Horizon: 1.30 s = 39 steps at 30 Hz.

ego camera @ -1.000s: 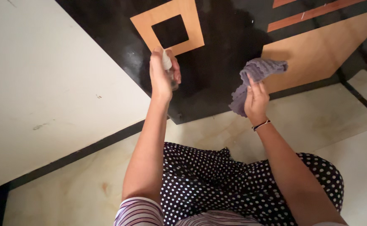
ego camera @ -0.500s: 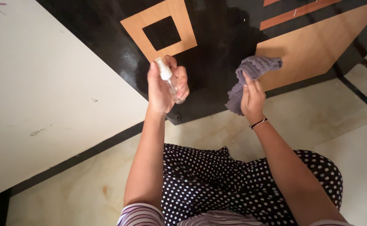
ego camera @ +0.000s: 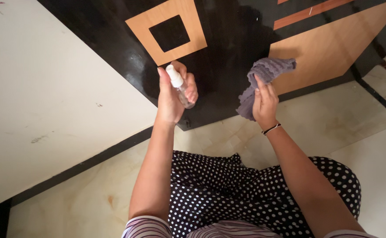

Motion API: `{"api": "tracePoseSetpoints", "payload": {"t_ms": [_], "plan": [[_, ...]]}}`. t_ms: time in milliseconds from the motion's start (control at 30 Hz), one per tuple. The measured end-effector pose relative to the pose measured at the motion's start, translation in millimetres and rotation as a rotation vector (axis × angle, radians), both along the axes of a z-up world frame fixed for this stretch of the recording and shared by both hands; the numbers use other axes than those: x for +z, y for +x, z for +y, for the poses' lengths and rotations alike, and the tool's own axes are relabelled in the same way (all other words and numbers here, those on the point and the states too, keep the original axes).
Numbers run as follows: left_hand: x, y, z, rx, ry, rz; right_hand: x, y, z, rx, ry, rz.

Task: The person sprays a cleaning solution onto a dark wooden door and wipes the surface with a cloth. They systematically clean the door from top to bottom, including the handle and decorative panels.

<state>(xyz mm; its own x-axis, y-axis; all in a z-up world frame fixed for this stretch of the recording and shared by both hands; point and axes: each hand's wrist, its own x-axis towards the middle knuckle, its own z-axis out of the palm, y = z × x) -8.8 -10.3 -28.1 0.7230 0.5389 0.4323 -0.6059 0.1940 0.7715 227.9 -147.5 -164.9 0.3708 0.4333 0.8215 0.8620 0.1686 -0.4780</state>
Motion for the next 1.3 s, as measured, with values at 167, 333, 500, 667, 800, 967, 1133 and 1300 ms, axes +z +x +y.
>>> {"api": "tracePoseSetpoints", "payload": {"t_ms": [167,333,500,667,800,967,1133,1300], "plan": [[7,-1,2,0.329,0.133,0.205,-4,3,1,-0.016,-0.036,0.041],[13,-2,8,0.570,-0.026,0.302,-4,3,1,-0.015,-0.010,0.007],[14,-5,18,0.744,-0.088,0.279,-4,2,2,-0.018,-0.014,0.014],[23,-3,23,0.807,-0.076,0.270,-6,2,3,-0.007,-0.012,0.017],[34,3,23,0.792,-0.068,0.277,-7,3,3,-0.013,-0.033,0.004],[37,11,20,0.766,-0.007,0.243,-7,3,2,-0.005,-0.001,-0.027],[28,18,16,0.717,-0.013,0.263,-7,4,2,-0.011,-0.042,0.034],[16,21,14,0.801,-0.042,0.273,-5,4,1,0.002,0.004,-0.004]]}}
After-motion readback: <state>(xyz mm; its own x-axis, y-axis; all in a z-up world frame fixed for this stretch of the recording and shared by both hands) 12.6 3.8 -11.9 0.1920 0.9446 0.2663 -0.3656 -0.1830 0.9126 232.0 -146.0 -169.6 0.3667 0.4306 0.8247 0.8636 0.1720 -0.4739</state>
